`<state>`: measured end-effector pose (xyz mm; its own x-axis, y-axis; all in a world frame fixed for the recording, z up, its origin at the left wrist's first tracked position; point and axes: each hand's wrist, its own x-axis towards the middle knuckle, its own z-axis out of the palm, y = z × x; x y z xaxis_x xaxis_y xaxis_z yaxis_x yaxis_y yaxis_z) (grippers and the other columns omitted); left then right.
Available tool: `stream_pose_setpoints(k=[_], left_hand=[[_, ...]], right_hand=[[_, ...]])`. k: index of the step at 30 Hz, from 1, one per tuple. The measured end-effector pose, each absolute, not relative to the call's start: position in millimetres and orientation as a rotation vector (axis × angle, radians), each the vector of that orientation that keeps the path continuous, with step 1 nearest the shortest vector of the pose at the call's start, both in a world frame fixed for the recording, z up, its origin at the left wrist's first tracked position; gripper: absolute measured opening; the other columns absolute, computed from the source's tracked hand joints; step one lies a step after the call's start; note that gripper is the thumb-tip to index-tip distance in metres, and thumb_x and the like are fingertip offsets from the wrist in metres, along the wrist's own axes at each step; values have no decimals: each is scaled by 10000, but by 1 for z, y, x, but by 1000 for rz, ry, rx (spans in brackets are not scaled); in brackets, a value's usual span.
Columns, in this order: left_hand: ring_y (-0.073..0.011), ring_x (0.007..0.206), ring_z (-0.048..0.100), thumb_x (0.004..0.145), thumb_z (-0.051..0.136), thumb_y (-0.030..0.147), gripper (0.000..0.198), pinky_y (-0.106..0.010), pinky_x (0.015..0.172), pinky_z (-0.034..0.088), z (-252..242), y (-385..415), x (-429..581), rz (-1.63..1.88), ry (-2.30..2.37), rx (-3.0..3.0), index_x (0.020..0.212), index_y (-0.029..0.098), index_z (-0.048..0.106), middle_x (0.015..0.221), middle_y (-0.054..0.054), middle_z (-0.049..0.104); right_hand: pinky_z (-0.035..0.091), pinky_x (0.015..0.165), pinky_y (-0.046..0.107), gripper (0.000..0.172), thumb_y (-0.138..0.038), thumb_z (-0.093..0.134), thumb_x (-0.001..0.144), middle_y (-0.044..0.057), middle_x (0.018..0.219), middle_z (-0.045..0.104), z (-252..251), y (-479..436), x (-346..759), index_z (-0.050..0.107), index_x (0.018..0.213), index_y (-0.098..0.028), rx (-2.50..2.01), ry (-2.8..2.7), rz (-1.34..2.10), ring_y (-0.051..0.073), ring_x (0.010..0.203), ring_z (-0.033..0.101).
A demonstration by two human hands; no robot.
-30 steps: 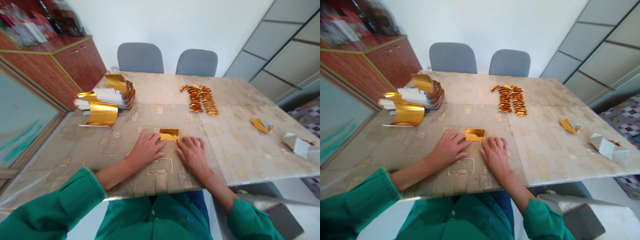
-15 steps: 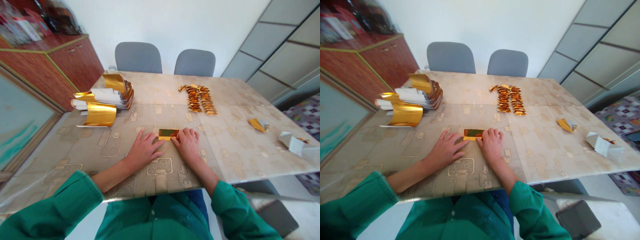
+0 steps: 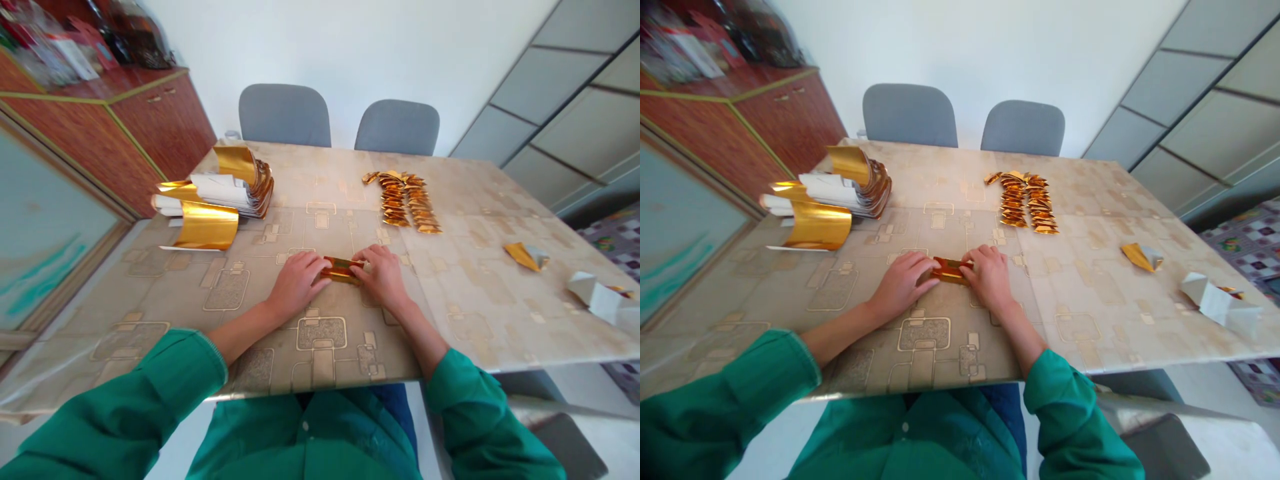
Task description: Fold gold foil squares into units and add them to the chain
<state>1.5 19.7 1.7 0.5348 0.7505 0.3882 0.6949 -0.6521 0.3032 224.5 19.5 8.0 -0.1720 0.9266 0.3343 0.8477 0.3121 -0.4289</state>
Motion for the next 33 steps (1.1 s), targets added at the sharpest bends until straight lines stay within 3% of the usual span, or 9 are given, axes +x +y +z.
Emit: stream_pose_setpoints(k=[6, 12, 17, 21, 24, 27, 33], left_hand=[[-215, 920, 567, 917, 652, 225, 57, -353, 836, 453, -2, 21, -1, 731, 1126, 2767, 918, 183, 690, 954, -44, 654], [-178, 860, 557, 978, 564, 230, 158, -358, 890, 434, -3, 12, -7, 777, 978, 2893, 922, 192, 707, 915, -28, 682], [-179, 843, 545, 978, 553, 202, 167, -337, 847, 442, -3, 6, -7, 718, 992, 3025, 914, 187, 705, 898, -29, 671], [-184, 843, 553, 985, 527, 177, 184, -355, 874, 450, -1, 1, -6, 674, 1006, 3065, 937, 171, 705, 893, -37, 666], [-192, 841, 557, 986, 519, 177, 187, -345, 829, 459, 0, -5, -6, 670, 1044, 3041, 966, 159, 703, 889, -44, 667], [-197, 845, 563, 989, 508, 189, 197, -338, 802, 464, -1, -10, -7, 664, 1065, 3003, 998, 155, 701, 892, -50, 665], [-223, 894, 577, 974, 506, 201, 217, -382, 835, 475, 1, -18, -7, 602, 1105, 3007, 1085, 147, 685, 974, -78, 667]], right_hand=[[373, 747, 315, 97, -185, 710, 837, -8, 754, 668, 3, 23, 227, 647, 778, -230, -1489, -2049, 320, 183, 784, 575], [366, 767, 329, 122, -195, 646, 895, 6, 785, 680, 6, 18, 231, 636, 778, -225, -1349, -2106, 294, 184, 789, 562], [369, 757, 330, 126, -233, 620, 915, 12, 784, 653, 11, 13, 230, 605, 789, -223, -1224, -2114, 324, 191, 800, 548], [359, 784, 328, 51, -181, 637, 883, 2, 812, 665, 11, 7, 228, 604, 872, -218, -1209, -2169, 407, 182, 809, 558], [329, 798, 329, 98, -221, 697, 864, 10, 884, 693, 9, 4, 227, 649, 949, -231, -1259, -2250, 408, 194, 869, 553], [291, 792, 327, 23, -248, 701, 880, 6, 853, 694, 8, 2, 227, 692, 900, -244, -1296, -2322, 405, 192, 870, 540], [268, 804, 326, 46, -273, 724, 871, -16, 788, 683, 8, -3, 223, 703, 840, -247, -1325, -2274, 422, 171, 821, 541]])
